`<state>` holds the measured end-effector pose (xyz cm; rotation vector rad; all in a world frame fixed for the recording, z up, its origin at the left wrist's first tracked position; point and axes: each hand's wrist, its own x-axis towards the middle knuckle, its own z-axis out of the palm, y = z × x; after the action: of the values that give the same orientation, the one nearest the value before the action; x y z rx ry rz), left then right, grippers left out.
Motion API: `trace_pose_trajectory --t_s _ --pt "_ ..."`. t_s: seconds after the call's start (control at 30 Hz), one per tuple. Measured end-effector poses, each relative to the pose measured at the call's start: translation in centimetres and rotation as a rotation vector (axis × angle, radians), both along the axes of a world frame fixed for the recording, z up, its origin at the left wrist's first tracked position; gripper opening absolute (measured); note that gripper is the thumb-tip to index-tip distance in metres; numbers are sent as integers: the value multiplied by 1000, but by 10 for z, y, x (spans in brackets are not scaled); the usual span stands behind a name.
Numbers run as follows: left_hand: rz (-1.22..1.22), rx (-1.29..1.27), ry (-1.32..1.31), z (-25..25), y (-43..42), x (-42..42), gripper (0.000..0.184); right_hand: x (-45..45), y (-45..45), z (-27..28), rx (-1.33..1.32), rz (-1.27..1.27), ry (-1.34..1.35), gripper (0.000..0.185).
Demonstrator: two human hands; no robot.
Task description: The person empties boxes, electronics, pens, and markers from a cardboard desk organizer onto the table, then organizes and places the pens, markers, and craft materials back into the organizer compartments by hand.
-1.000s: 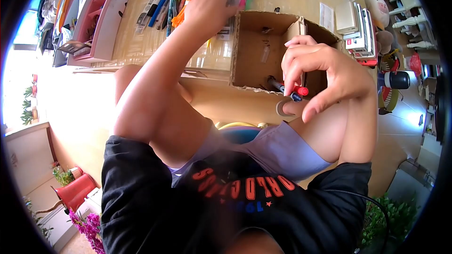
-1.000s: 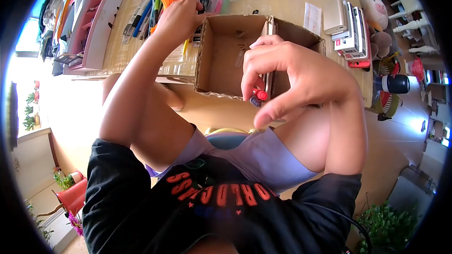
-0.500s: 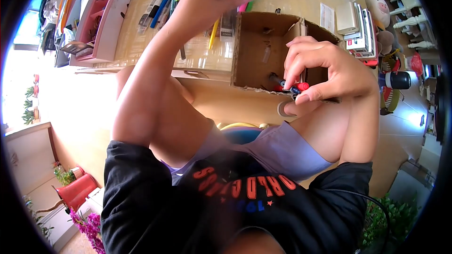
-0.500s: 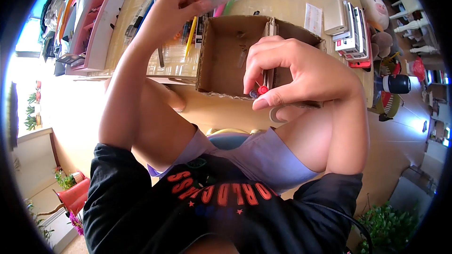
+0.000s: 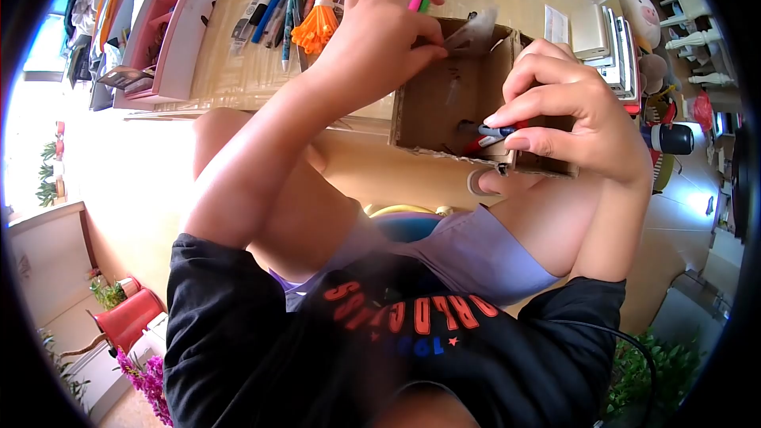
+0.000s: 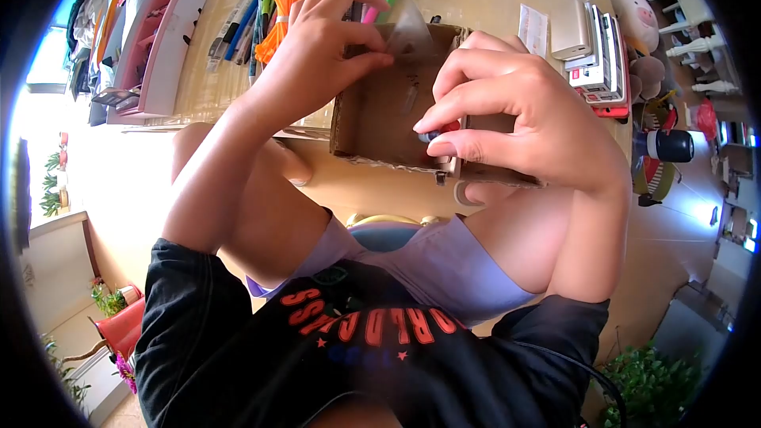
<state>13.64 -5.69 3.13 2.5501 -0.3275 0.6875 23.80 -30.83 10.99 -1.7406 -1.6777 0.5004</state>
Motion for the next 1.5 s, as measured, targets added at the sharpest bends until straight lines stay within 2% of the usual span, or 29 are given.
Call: trace_pose_trajectory --t_s 0.17,0.37,0.47,0.57,0.67,0.87,0.97,1.07,1.17,1.27,1.5 --pt "36 38 150 -7 -3 -2 13 0 3 4 -32 33 -30 18" --pt "137 233 175 0 -8 12 15 -3 5 0 -38 88 29 25" --pt "148 102 444 3 -7 29 18 -3 4 -3 -44 79 79 25" --pt "207 153 472 10 -11 32 24 -3 5 4 -82 77 62 20" --pt "282 302 385 15 -17 34 32 0 6 1 -57 93 53 19" --pt "271 257 311 17 -15 30 50 5 6 0 -49 115 84 18" --pt "189 277 393 29 -16 27 55 6 5 0 -58 138 105 19" --pt "-151 226 -131 5 -3 44 40 5 6 -1 -56 150 91 18" --pt "-163 91 66 5 -7 45 34 3 5 0 -86 132 120 18" --pt "-148 153 115 13 -5 46 30 4 5 0 -89 135 100 18" --pt "-97 211 255 21 -17 40 41 2 8 -4 -97 168 156 19"
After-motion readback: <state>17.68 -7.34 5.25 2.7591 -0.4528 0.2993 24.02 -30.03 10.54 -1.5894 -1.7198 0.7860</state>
